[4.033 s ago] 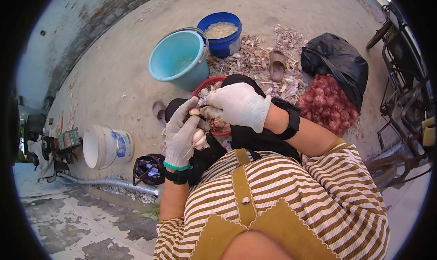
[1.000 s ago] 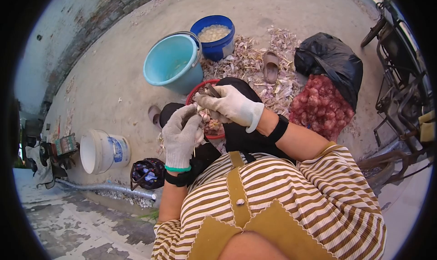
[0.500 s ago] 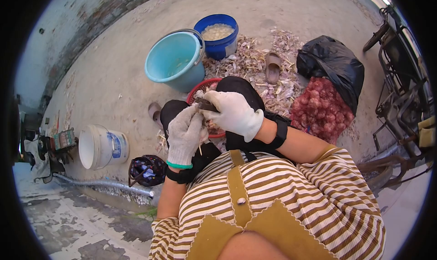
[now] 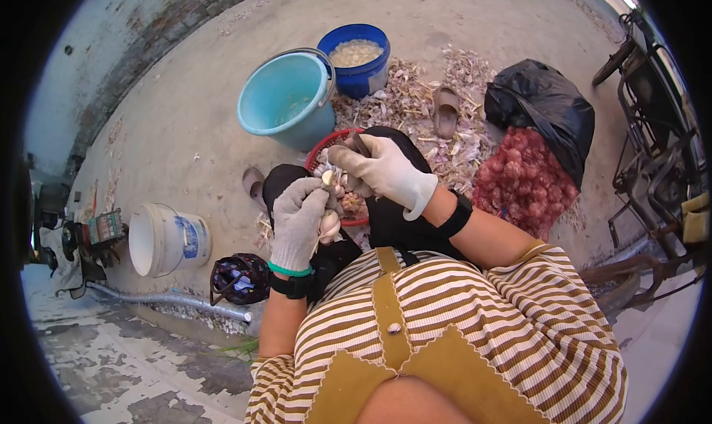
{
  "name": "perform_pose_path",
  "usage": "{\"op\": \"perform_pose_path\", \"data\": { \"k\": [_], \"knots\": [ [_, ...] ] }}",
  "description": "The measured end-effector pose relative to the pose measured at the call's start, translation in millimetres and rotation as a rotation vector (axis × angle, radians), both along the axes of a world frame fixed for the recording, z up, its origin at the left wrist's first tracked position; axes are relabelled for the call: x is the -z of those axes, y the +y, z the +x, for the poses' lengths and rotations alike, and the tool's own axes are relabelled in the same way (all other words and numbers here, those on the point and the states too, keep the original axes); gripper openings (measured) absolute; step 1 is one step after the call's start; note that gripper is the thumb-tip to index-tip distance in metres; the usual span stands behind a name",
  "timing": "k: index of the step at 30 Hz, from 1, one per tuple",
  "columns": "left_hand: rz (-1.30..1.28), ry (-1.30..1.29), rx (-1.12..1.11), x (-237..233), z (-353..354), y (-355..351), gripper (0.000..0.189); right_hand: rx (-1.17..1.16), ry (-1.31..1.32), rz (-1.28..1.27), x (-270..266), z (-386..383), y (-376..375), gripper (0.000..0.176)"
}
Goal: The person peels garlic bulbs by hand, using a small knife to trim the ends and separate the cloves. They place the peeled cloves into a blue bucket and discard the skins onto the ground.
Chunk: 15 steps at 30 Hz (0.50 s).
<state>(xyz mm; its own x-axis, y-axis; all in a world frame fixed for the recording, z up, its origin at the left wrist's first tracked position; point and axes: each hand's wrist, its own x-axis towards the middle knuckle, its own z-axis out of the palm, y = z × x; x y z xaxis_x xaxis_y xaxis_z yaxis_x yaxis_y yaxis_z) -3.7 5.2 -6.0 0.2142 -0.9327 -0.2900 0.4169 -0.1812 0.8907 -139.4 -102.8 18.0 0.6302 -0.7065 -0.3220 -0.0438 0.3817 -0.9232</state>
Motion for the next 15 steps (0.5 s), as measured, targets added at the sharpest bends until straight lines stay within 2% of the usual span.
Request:
{"op": "perform_pose_path", "data": {
  "k": [2, 4, 5, 6, 8, 10, 12, 14, 15],
  "knots": [
    [0.009, -0.059, -0.041, 0.0, -3.9, -1.2, 0.014, -0.103, 0.054, -0.256, 8.9, -0.8, 2.6, 0.029],
    [0.013, -0.056, -0.005, -2.5, -6.0, -4.9, 0.013, -0.21, 0.094, -0.357, 15.2, -1.4, 1.5, 0.028],
    [0.015, -0.056, 0.02, -3.3, -6.2, -5.3, 0.013, -0.188, 0.022, -0.225, 21.1, 1.6, 2.0, 0.027],
    [0.014, -0.056, 0.018, -0.9, -3.4, -4.4, 0.013, -0.19, 0.021, -0.225, 17.0, 2.1, 0.8, 0.027],
    [-0.028, 0.217, 0.047, 6.6, 4.6, 1.4, 0.014, -0.232, 0.064, -0.025, 6.1, 2.2, -0.8, 0.024],
    [-0.069, 0.257, 0.044, 5.6, 6.6, 3.3, 0.013, -0.215, -0.011, 0.04, 11.7, 3.6, 0.1, 0.026],
    [-0.112, 0.298, 0.04, 6.1, 8.4, 5.3, 0.013, -0.206, -0.109, 0.234, 11.5, 6.1, -0.7, 0.028],
    [-0.239, 0.318, 0.036, 9.7, 11.2, 8.3, 0.014, -0.184, -0.156, 0.254, 11.7, 6.9, -3.1, 0.028],
    [-0.32, 0.432, 0.071, 10.9, 15.3, 12.0, 0.016, -0.161, -0.205, 0.277, 12.8, 7.2, -4.4, 0.028]
  ]
}}
